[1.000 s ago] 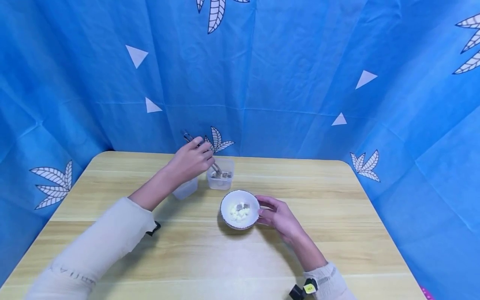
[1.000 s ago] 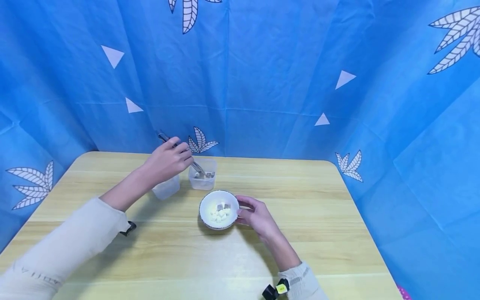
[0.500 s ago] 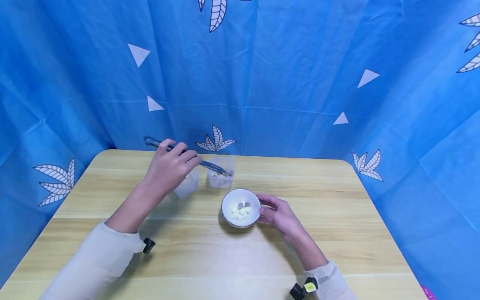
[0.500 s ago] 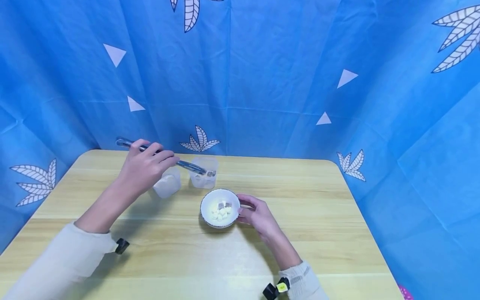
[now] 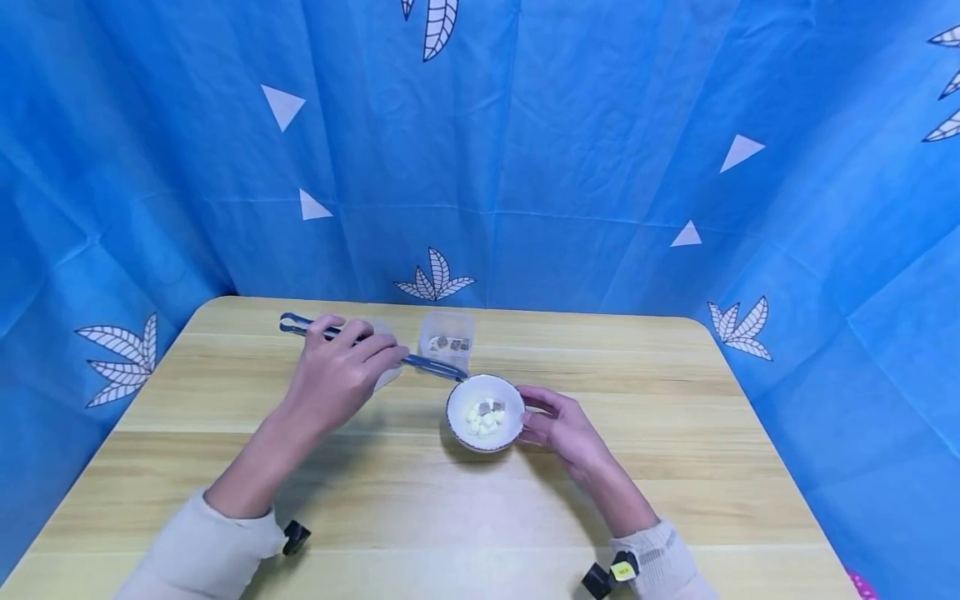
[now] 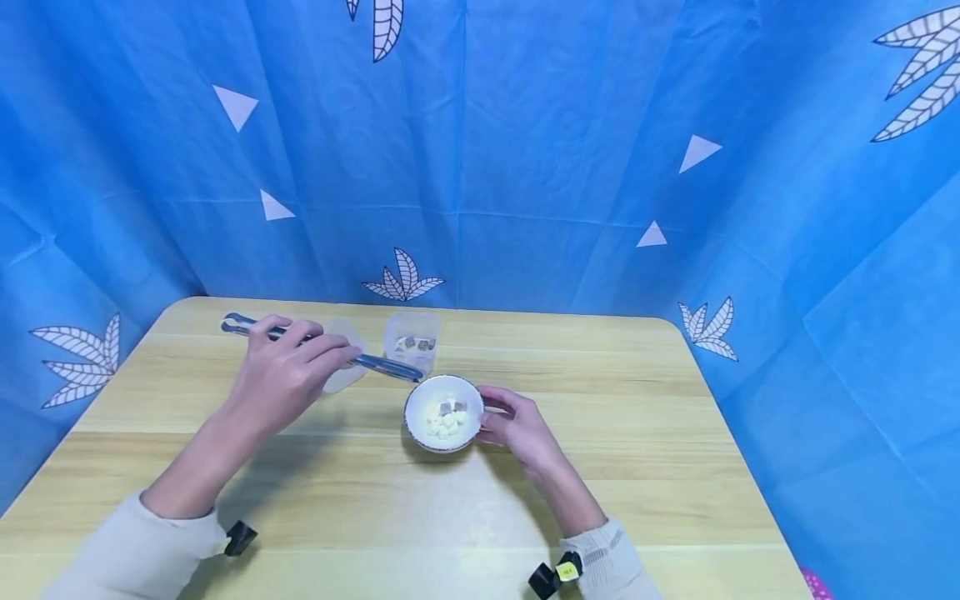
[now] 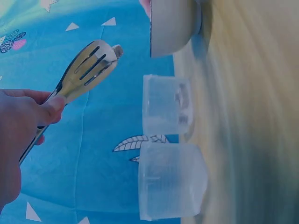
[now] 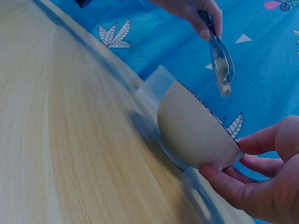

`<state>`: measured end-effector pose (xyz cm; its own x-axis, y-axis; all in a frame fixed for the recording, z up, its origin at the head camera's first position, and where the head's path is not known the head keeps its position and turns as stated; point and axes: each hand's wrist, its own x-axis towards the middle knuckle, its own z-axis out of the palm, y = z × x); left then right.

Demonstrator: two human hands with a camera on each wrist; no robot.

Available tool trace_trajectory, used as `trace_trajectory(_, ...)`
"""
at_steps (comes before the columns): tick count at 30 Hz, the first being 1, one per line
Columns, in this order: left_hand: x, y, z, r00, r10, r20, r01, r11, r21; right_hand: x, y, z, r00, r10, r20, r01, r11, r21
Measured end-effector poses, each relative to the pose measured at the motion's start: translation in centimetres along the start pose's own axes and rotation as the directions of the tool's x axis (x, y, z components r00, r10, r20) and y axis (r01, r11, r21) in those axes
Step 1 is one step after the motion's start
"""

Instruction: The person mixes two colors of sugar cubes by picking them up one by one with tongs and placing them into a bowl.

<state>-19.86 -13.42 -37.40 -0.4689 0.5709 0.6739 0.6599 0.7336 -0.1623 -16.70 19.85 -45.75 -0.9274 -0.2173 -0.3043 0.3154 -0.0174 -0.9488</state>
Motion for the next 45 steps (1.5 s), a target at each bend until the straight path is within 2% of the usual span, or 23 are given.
trace_trajectory(5, -0.8, 1.0, 0.6, 1.000, -0.003, 0.029, 0.003, 1.000, -0.008, -0.1, 0.1, 0.0, 1.000, 0.000, 0.013, 0.000, 1.000, 0.000)
trace_trajectory(12, -1.4, 1.9, 1.7, 1.000, 0.020, 0.001, -0.020, 0.999, -0.026, -0.2, -0.1, 0.0, 1.000, 0.006, -0.002, -0.006, 1.000, -0.002)
trace_trajectory(22, -1.7, 2.5, 1.6, 0.992, -0.028, 0.119, 0.033, 0.998, -0.047, 0.1, -0.3, 0.2, 1.000, 0.016, -0.006, -0.016, 1.000, -0.016)
trace_trajectory(30, -1.3, 2.6, 1.7, 0.990, -0.029, 0.139, 0.035, 0.999, -0.042, 0.0, -0.5, 0.0, 1.000, 0.014, 0.001, -0.014, 1.000, -0.003)
trace_trajectory(33, -1.2, 2.5, 1.7, 0.990, -0.017, 0.137, 0.022, 0.999, -0.038, -0.1, -0.6, -0.1, 1.000, 0.018, 0.005, -0.018, 1.000, -0.003)
trace_trajectory(37, -0.5, 2.0, 1.7, 0.995, 0.000, 0.097, 0.002, 1.000, -0.023, 0.0, -0.7, -0.2, 1.000, 0.017, 0.002, -0.017, 1.000, -0.001)
trace_trajectory(41, 0.4, 1.0, 1.1, 0.997, 0.005, 0.074, -0.005, 1.000, 0.000, 0.1, -0.8, -0.2, 1.000, 0.017, 0.008, -0.017, 1.000, 0.004)
trace_trajectory(45, 1.3, -0.4, 0.6, 0.996, 0.006, 0.093, -0.009, 1.000, 0.027, 0.1, -0.8, -0.1, 1.000, 0.027, 0.009, -0.027, 1.000, 0.004)
